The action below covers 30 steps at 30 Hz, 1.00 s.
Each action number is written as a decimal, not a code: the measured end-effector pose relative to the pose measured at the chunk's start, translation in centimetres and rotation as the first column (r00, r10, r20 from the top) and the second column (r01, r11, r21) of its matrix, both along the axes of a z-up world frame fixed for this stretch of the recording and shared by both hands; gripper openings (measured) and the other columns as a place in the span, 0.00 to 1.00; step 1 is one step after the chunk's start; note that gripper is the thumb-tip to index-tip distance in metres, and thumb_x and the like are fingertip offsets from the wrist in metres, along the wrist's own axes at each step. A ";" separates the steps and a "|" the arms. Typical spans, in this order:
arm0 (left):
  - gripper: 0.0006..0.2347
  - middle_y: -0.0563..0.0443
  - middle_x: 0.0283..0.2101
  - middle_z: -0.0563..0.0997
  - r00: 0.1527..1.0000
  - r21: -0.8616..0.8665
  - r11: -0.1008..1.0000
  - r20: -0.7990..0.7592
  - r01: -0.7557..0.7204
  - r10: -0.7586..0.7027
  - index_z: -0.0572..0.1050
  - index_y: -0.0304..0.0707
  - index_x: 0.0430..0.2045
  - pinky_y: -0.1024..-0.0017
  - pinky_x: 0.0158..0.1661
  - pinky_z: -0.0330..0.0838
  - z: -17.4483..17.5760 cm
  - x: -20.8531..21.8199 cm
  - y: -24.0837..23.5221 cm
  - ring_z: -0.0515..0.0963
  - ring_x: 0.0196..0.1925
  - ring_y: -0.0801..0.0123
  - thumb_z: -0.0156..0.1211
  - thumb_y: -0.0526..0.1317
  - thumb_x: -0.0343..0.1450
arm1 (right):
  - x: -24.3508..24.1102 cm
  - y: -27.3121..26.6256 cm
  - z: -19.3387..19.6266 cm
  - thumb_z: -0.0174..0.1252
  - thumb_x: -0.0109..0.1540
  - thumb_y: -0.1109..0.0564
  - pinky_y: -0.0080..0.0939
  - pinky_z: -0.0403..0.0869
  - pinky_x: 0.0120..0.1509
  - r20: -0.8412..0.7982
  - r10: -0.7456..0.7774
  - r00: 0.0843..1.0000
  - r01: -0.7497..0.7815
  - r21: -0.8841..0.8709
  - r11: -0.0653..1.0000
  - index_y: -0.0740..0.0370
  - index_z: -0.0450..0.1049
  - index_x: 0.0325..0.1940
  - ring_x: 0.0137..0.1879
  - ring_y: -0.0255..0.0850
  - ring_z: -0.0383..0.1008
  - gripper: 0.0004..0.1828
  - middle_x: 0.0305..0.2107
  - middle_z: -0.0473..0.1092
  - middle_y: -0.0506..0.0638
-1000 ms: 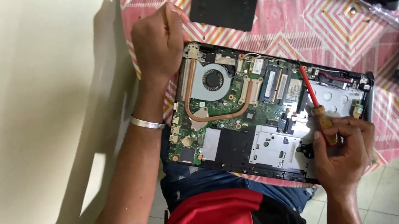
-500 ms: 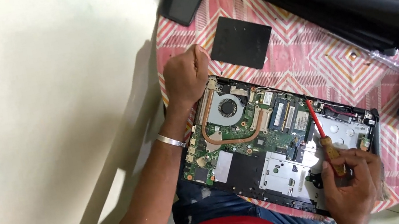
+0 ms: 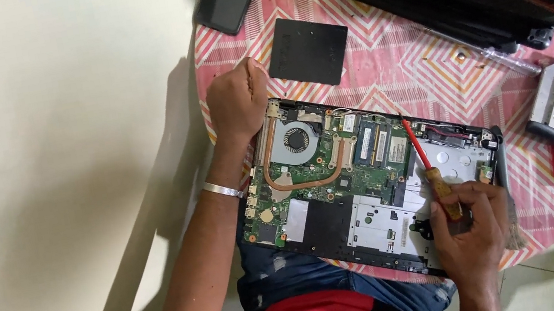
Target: The person uses a screwdriver to remove screws from the back of a disassembled laptop. They manipulate the internal components, including the motherboard and cooling fan, while working on a patterned cloth.
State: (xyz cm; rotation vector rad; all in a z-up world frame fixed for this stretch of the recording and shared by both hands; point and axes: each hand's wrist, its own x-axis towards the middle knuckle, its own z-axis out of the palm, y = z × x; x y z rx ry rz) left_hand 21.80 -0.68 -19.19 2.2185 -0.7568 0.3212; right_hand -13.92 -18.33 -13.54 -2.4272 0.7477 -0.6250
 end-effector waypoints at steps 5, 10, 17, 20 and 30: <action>0.19 0.54 0.15 0.72 1.000 0.003 1.000 0.013 -0.013 0.013 0.78 0.39 0.24 0.71 0.19 0.60 -0.7 0.4 -0.4 0.68 0.16 0.72 0.40 0.42 0.80 | -0.2 -0.4 -0.6 0.65 0.63 0.60 0.50 0.72 0.54 -0.033 -0.042 0.999 0.043 0.023 0.999 0.65 0.73 0.46 0.60 0.50 0.67 0.10 0.51 0.66 0.61; 0.20 0.56 0.13 0.68 1.000 0.036 0.999 0.008 0.015 -0.015 0.74 0.41 0.18 0.74 0.18 0.56 0.8 0.3 -0.6 0.64 0.14 0.75 0.38 0.40 0.81 | 0.0 -0.4 -0.1 0.65 0.62 0.60 0.50 0.70 0.58 -0.015 -0.033 0.999 0.033 -0.002 0.999 0.63 0.74 0.45 0.58 0.50 0.68 0.09 0.49 0.67 0.57; 0.19 0.57 0.14 0.68 0.995 0.021 1.000 0.101 -0.007 0.005 0.74 0.41 0.20 0.74 0.17 0.55 0.3 0.9 -1.1 0.64 0.14 0.74 0.39 0.40 0.81 | 1.1 -0.8 0.0 0.64 0.63 0.61 0.53 0.69 0.58 0.021 0.013 1.000 -0.012 -0.039 0.999 0.67 0.70 0.51 0.57 0.54 0.67 0.14 0.50 0.65 0.61; 0.20 0.57 0.13 0.68 0.999 0.076 0.997 0.033 -0.017 0.014 0.75 0.41 0.19 0.74 0.17 0.55 0.1 -0.2 -0.4 0.64 0.13 0.75 0.38 0.40 0.81 | 0.3 0.2 1.2 0.63 0.63 0.61 0.50 0.72 0.55 -0.095 -0.011 0.995 0.017 0.061 0.998 0.66 0.71 0.57 0.57 0.52 0.66 0.19 0.51 0.64 0.61; 0.20 0.46 0.10 0.64 0.997 0.075 0.997 0.072 0.000 -0.006 0.69 0.42 0.14 0.60 0.23 0.66 0.7 -0.2 0.3 0.73 0.14 0.49 0.42 0.40 0.81 | 0.3 -0.1 0.8 0.65 0.66 0.62 0.62 0.78 0.50 0.039 0.014 0.999 -0.013 -0.005 1.000 0.63 0.76 0.61 0.53 0.64 0.71 0.18 0.51 0.63 0.59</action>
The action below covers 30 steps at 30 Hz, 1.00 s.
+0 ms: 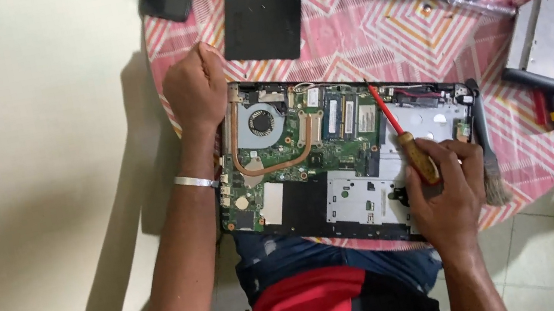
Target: The person uses a screwdriver to remove screws from the back of a disassembled laptop. They manipulate the internal components, including the motherboard and cooling fan, while working on a patterned cloth.
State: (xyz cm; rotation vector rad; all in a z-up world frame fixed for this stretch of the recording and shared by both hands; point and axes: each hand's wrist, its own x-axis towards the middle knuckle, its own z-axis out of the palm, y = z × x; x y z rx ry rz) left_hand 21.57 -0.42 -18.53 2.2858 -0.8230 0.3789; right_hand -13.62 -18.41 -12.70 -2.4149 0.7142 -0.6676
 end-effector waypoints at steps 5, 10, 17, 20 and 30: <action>0.20 0.55 0.15 0.73 0.996 0.037 0.999 0.087 -0.020 0.016 0.81 0.42 0.23 0.69 0.18 0.60 -0.8 0.5 -0.4 0.70 0.15 0.71 0.41 0.39 0.81 | 0.1 -0.1 0.5 0.63 0.67 0.63 0.50 0.73 0.56 -0.025 -0.006 1.000 0.006 0.007 1.000 0.68 0.75 0.62 0.59 0.52 0.65 0.19 0.52 0.62 0.60; 0.19 0.53 0.21 0.81 0.998 -0.017 0.999 0.049 0.034 -0.033 0.81 0.39 0.21 0.66 0.21 0.64 1.0 -0.4 -0.7 0.75 0.19 0.68 0.42 0.35 0.80 | -0.5 -0.6 1.0 0.58 0.70 0.61 0.52 0.75 0.58 0.107 -0.026 0.994 0.020 0.060 0.998 0.72 0.76 0.57 0.58 0.55 0.73 0.14 0.49 0.72 0.63; 0.20 0.55 0.25 0.84 0.996 -0.037 0.998 0.072 0.059 -0.056 0.81 0.40 0.20 0.67 0.26 0.69 0.9 -0.3 -0.5 0.81 0.24 0.65 0.40 0.36 0.80 | -1.6 -0.3 2.2 0.55 0.72 0.58 0.51 0.83 0.58 0.443 -0.260 0.858 0.036 0.453 0.891 0.70 0.61 0.60 0.58 0.58 0.77 0.17 0.50 0.70 0.68; 0.21 0.55 0.20 0.81 0.997 -0.054 0.996 0.027 0.076 -0.075 0.82 0.39 0.21 0.71 0.23 0.67 0.6 -0.3 -0.6 0.78 0.20 0.69 0.40 0.36 0.81 | -2.8 -0.8 2.1 0.61 0.69 0.56 0.52 0.80 0.69 0.528 -0.338 0.779 -0.020 0.559 0.829 0.63 0.59 0.62 0.61 0.52 0.76 0.22 0.51 0.71 0.64; 0.10 0.45 0.38 0.84 0.971 -0.265 0.964 -0.227 0.017 -0.079 0.75 0.35 0.39 0.79 0.27 0.68 5.8 -7.6 3.1 0.84 0.40 0.67 0.45 0.39 0.79 | -5.4 -1.2 -1.0 0.58 0.71 0.36 0.43 0.77 0.44 0.453 -0.521 0.724 -0.006 0.759 0.651 0.48 0.55 0.56 0.53 0.49 0.79 0.24 0.47 0.73 0.59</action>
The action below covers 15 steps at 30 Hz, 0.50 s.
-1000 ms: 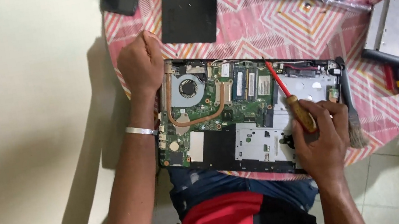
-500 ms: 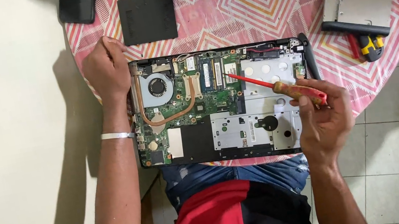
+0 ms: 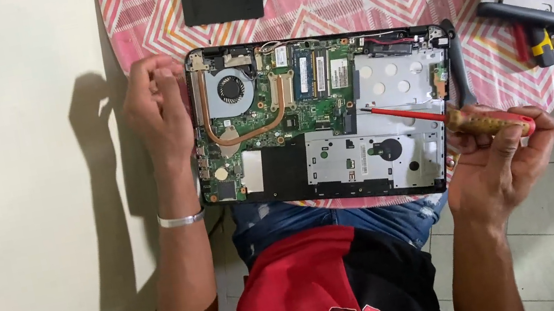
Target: The person uses a screwdriver to remove screws from the back of a disassembled laptop. They manipulate the internal components, including the motherboard and cooling fan, while working on a patterned cloth.
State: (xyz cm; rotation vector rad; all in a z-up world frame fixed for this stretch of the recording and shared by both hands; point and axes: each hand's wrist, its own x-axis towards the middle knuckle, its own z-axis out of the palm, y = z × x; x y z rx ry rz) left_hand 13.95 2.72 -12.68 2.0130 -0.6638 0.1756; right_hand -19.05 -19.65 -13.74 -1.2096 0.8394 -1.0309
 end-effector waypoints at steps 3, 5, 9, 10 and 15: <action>0.06 0.45 0.43 0.80 0.999 0.096 0.994 -0.016 -0.046 0.047 0.76 0.34 0.42 0.76 0.32 0.74 1.2 -4.6 2.5 0.76 0.40 0.68 0.53 0.29 0.74 | -0.1 0.6 -0.1 0.56 0.72 0.36 0.46 0.81 0.40 -0.024 0.006 1.000 -0.007 -0.028 1.000 0.49 0.54 0.58 0.53 0.60 0.81 0.24 0.52 0.67 0.53; 0.06 0.45 0.44 0.78 0.993 0.167 0.983 -0.066 -0.081 0.093 0.75 0.34 0.43 0.72 0.35 0.74 1.2 -6.9 4.5 0.75 0.40 0.66 0.54 0.34 0.75 | -0.6 0.5 -0.8 0.53 0.74 0.39 0.51 0.80 0.47 -0.043 0.021 0.999 -0.025 -0.110 0.994 0.51 0.53 0.58 0.54 0.53 0.75 0.21 0.55 0.62 0.46; 0.11 0.44 0.44 0.76 0.946 0.358 0.930 -0.266 -0.080 0.184 0.75 0.36 0.46 0.72 0.31 0.74 1.6 -10.2 6.8 0.77 0.38 0.65 0.51 0.44 0.78 | -2.7 -0.3 -3.0 0.50 0.75 0.38 0.38 0.75 0.51 -0.135 -0.027 0.991 0.000 -0.194 0.981 0.52 0.55 0.58 0.55 0.37 0.63 0.21 0.51 0.56 0.47; 0.11 0.44 0.44 0.76 0.947 0.353 0.932 -0.267 -0.079 0.181 0.75 0.36 0.46 0.72 0.31 0.74 1.6 -10.4 6.9 0.77 0.38 0.65 0.51 0.44 0.78 | -2.6 0.0 -2.9 0.50 0.75 0.38 0.38 0.75 0.51 -0.134 -0.029 0.991 0.002 -0.198 0.980 0.52 0.55 0.58 0.55 0.37 0.63 0.21 0.51 0.56 0.47; 0.12 0.42 0.42 0.76 0.961 0.370 0.928 -0.241 -0.041 0.139 0.73 0.31 0.47 0.66 0.36 0.74 1.6 -10.4 6.4 0.77 0.40 0.59 0.55 0.42 0.77 | -1.3 1.3 -1.7 0.48 0.75 0.42 0.47 0.81 0.58 -0.043 -0.008 0.999 0.004 -0.103 0.995 0.54 0.55 0.58 0.51 0.46 0.74 0.17 0.47 0.66 0.55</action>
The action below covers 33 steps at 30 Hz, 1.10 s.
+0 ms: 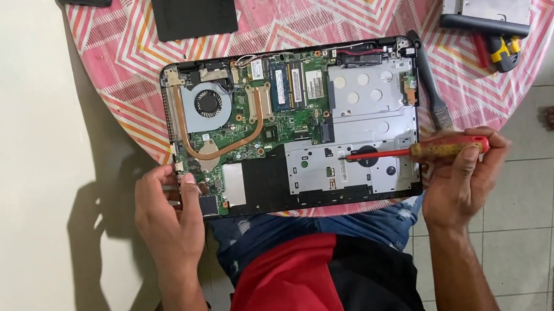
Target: The person uses a screwdriver to remove screws from the back of a disassembled laptop. They manipulate the internal components, including the motherboard and cooling fan, while working on a patterned cloth.
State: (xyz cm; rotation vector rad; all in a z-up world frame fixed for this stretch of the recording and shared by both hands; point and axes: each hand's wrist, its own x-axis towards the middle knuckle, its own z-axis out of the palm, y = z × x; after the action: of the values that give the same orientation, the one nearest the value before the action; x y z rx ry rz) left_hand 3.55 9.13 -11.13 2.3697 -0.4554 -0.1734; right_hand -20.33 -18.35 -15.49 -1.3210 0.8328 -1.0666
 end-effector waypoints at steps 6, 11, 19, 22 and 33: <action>0.14 0.34 0.37 0.74 0.999 -0.037 0.999 0.013 -0.035 0.036 0.76 0.28 0.47 0.56 0.30 0.75 -1.5 1.1 0.2 0.80 0.32 0.43 0.63 0.41 0.74 | -2.5 -1.0 -5.2 0.42 0.75 0.41 0.42 0.83 0.49 -0.009 -0.106 0.994 0.106 -0.026 0.994 0.58 0.56 0.59 0.44 0.48 0.79 0.20 0.37 0.71 0.62; 0.13 0.33 0.38 0.75 0.999 -0.013 0.999 0.024 -0.044 0.044 0.77 0.28 0.46 0.56 0.30 0.75 -1.3 1.7 0.3 0.80 0.32 0.44 0.64 0.41 0.74 | -2.1 0.0 -4.9 0.42 0.75 0.42 0.43 0.84 0.48 0.044 -0.134 0.990 0.132 0.043 0.990 0.59 0.56 0.59 0.42 0.49 0.79 0.19 0.36 0.71 0.64; 0.18 0.42 0.48 0.72 0.995 0.141 0.990 -0.100 -0.008 0.022 0.72 0.35 0.52 0.59 0.43 0.75 0.1 1.9 -0.1 0.77 0.44 0.57 0.63 0.45 0.71 | 1.0 3.0 0.9 0.44 0.77 0.44 0.41 0.76 0.55 -0.151 -0.118 0.981 0.117 -0.018 0.993 0.55 0.60 0.55 0.51 0.38 0.67 0.13 0.49 0.61 0.48; 0.16 0.43 0.47 0.71 0.998 -0.016 0.999 0.041 0.045 -0.045 0.72 0.35 0.53 0.61 0.46 0.72 1.4 1.6 -1.2 0.73 0.42 0.60 0.61 0.43 0.73 | 1.2 3.3 2.4 0.47 0.74 0.40 0.43 0.79 0.39 -0.070 -0.079 0.994 0.086 0.104 0.991 0.52 0.60 0.56 0.41 0.43 0.75 0.16 0.40 0.68 0.50; 0.33 0.30 0.62 0.65 0.985 0.166 0.981 0.120 0.103 -0.123 0.60 0.32 0.67 0.43 0.57 0.61 0.1 -0.2 -2.3 0.64 0.60 0.41 0.70 0.41 0.68 | 1.5 3.2 2.2 0.39 0.77 0.45 0.39 0.75 0.45 -0.341 -0.083 0.936 0.064 -0.066 0.996 0.60 0.60 0.58 0.40 0.43 0.73 0.16 0.39 0.67 0.55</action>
State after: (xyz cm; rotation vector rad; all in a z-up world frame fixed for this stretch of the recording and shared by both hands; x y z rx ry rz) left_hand 3.39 6.87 -10.99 2.5225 -0.6619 -0.1111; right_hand -18.84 -15.13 -13.33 -1.5588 1.1271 -0.9325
